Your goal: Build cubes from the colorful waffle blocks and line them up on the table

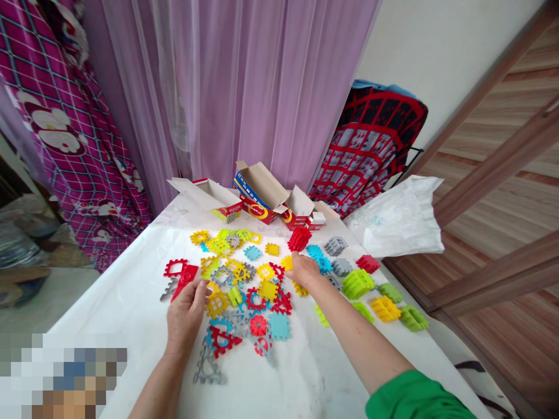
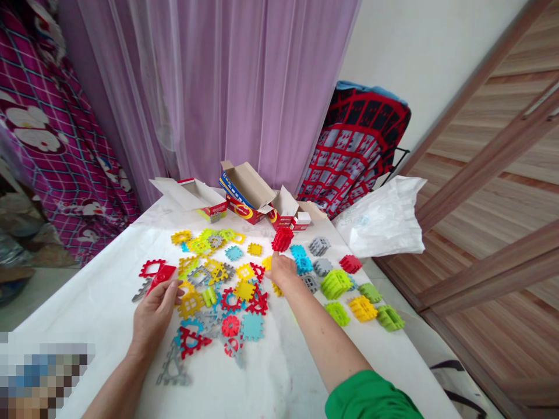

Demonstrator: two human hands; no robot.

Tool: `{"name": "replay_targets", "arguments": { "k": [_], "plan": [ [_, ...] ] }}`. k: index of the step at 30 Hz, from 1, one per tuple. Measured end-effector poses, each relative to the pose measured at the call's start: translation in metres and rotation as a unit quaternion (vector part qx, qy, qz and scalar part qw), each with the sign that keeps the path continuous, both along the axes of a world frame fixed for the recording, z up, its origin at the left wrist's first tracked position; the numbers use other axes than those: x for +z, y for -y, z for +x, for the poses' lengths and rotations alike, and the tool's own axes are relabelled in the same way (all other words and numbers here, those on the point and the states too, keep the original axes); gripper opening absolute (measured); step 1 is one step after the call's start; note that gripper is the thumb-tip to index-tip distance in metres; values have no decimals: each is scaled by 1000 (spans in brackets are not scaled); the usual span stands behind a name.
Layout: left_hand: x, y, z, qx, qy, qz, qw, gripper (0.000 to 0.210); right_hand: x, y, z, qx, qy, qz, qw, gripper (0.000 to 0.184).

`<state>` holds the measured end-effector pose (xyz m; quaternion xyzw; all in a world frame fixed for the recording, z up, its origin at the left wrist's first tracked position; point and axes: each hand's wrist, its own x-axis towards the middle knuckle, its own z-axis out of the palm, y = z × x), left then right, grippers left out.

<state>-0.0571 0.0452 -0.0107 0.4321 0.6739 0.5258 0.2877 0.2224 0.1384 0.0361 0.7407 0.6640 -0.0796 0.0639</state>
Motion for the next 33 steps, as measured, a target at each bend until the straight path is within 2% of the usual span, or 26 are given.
{"name": "replay_targets", "arguments": {
  "k": [8,22,27,33],
  "plan": [
    [-2,-1,-2,-1,-12,3,1000,49,4,-5,10,39,46,-2,998,42],
    [-5,-1,-4,-9,-29,-3,1000,50,16,-4,9,55,63,-33,996,48],
    [-3,0,-3,-7,-20,-7,1000,50,24,-1,9,70,67,-42,994,56],
    [-4,-1,-2,-5,-26,-7,1000,46,41,-7,15,134,72,-66,986,69]
  ]
}}
